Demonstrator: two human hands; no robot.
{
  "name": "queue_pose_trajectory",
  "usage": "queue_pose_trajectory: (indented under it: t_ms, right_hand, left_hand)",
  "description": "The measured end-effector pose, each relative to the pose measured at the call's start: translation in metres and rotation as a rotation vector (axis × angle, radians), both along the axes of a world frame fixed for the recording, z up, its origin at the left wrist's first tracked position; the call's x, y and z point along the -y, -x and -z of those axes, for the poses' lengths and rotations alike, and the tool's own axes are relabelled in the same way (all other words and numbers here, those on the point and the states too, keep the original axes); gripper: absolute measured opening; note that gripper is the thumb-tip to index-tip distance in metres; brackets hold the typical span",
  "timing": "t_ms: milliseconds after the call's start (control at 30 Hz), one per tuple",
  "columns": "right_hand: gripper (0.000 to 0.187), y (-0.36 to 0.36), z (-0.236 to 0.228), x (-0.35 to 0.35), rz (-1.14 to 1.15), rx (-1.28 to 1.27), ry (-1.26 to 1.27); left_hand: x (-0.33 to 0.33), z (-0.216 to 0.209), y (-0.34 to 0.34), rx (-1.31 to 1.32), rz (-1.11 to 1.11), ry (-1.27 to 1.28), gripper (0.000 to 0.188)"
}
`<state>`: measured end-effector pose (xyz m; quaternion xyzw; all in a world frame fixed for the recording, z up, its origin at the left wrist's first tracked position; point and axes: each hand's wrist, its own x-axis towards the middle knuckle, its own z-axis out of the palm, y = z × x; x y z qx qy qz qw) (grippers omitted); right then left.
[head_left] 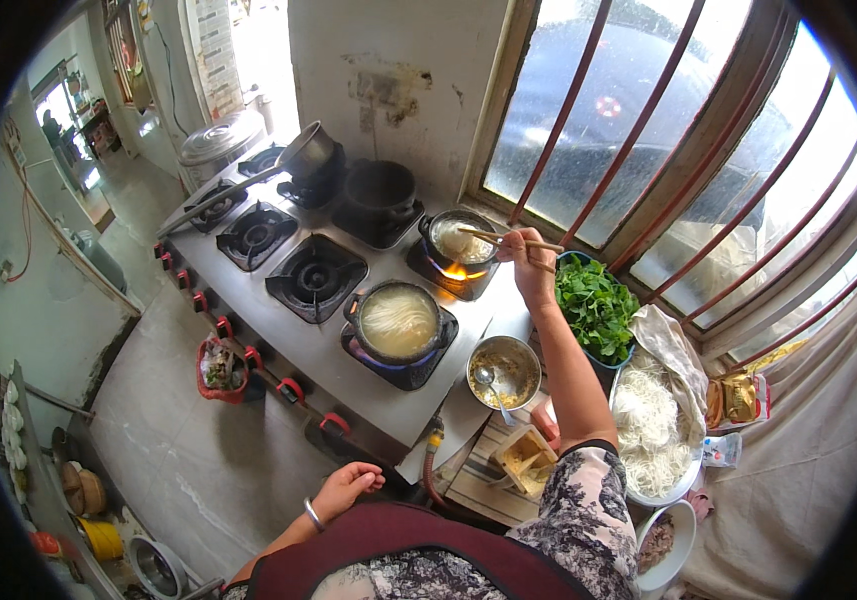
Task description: The person descends stairs and enters a kitchen, then assembles multiple small bowls with seasonings and condiments. They add noodles and greens from pots on the stove into a clear plastic container using chopsticks, and place the container on a cutting board.
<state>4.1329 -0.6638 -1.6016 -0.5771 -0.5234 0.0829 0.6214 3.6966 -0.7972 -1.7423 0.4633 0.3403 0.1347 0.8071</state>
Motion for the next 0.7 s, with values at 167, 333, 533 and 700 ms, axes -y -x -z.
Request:
queue_pose_trajectory:
  t_ms: [167, 333, 533, 700]
  right_hand:
    - [0.022, -0.009, -0.043, 0.009, 0.006, 0.148, 0.236]
    - [0.023, -0.013, -0.02, -0.009, -0.147, -0.135, 0.141]
    - [0.019, 0.008, -0.009, -0.016, 0.003, -0.009, 0.196]
    - [0.02, 0.048, -0.072, 0.06, -0.154, -0.109, 0.065]
  left_hand:
    - [-0.001, 0.0, -0.003, -0.02, 0.02, -0.025, 0.024]
    - [0.001, -0.003, -0.002, -0.016, 0.029, -0.035, 0.025]
    - [-0.002, -0.004, 0.005, -0.013, 0.072, -0.047, 0.025]
    - [-0.008, -0.006, 0.027, 0.001, 0.055, -0.015, 0.023]
